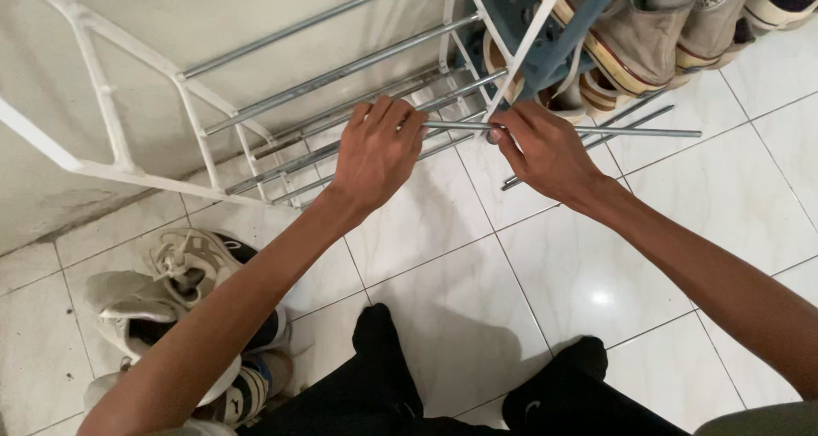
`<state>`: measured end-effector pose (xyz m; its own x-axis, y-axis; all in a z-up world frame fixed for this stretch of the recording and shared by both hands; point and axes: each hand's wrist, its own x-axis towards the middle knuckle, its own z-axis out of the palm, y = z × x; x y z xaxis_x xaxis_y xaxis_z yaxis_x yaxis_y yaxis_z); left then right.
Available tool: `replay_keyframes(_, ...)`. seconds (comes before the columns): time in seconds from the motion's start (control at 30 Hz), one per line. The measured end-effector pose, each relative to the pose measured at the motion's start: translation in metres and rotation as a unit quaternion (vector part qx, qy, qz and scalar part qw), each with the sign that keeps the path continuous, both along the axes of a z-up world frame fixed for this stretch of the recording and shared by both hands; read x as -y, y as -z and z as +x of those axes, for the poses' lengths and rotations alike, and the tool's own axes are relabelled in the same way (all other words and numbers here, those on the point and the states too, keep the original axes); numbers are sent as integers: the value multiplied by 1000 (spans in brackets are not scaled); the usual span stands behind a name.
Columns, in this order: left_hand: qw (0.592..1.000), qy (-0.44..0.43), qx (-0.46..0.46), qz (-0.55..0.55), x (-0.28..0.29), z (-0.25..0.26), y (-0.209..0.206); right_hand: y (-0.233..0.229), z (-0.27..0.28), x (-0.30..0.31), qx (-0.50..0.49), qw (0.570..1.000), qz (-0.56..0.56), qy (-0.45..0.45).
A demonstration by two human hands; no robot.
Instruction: The person assembles a white plastic shoe rack by inserting metal rods into the side frames. They repeatedly pick up rods from the floor and slide them into the rack slots, adjusting the position to ensure proper fit.
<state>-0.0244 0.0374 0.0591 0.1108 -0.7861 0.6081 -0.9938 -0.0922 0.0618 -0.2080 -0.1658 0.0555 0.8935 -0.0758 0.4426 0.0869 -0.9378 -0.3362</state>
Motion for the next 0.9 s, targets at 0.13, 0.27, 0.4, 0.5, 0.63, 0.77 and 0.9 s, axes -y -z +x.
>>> replay_keyframes(0.13, 997, -34, -58, -36, -31, 17, -12, -15, 32, -27, 19, 1000, -11, -3)
replay_keyframes(0.27, 987, -94, -111, -63, -62, 29, -17, -21, 67, -56, 32, 999, 5, -19)
replay_keyframes(0.4, 970, -172, -149, -85, -82, 37, -14, -22, 98, -81, 25, 999, 15, -42)
replay_keyframes(0.5, 969, -189, -134, -92, -98, 44, -15, -23, 121, -102, 56, 997, -1, -57)
replay_keyframes(0.63, 958, -220, -156, -97, -115, 53, -14, -27, 151, -127, 72, 994, 17, -85)
replay_keyframes(0.77, 950, -260, -131, -113, -128, 60, -15, -31, 177, -154, 64, 992, 43, -99)
replay_keyframes(0.9, 943, -271, -145, -129, -126, 62, -13, -33, 200, -171, 89, 988, 31, -124)
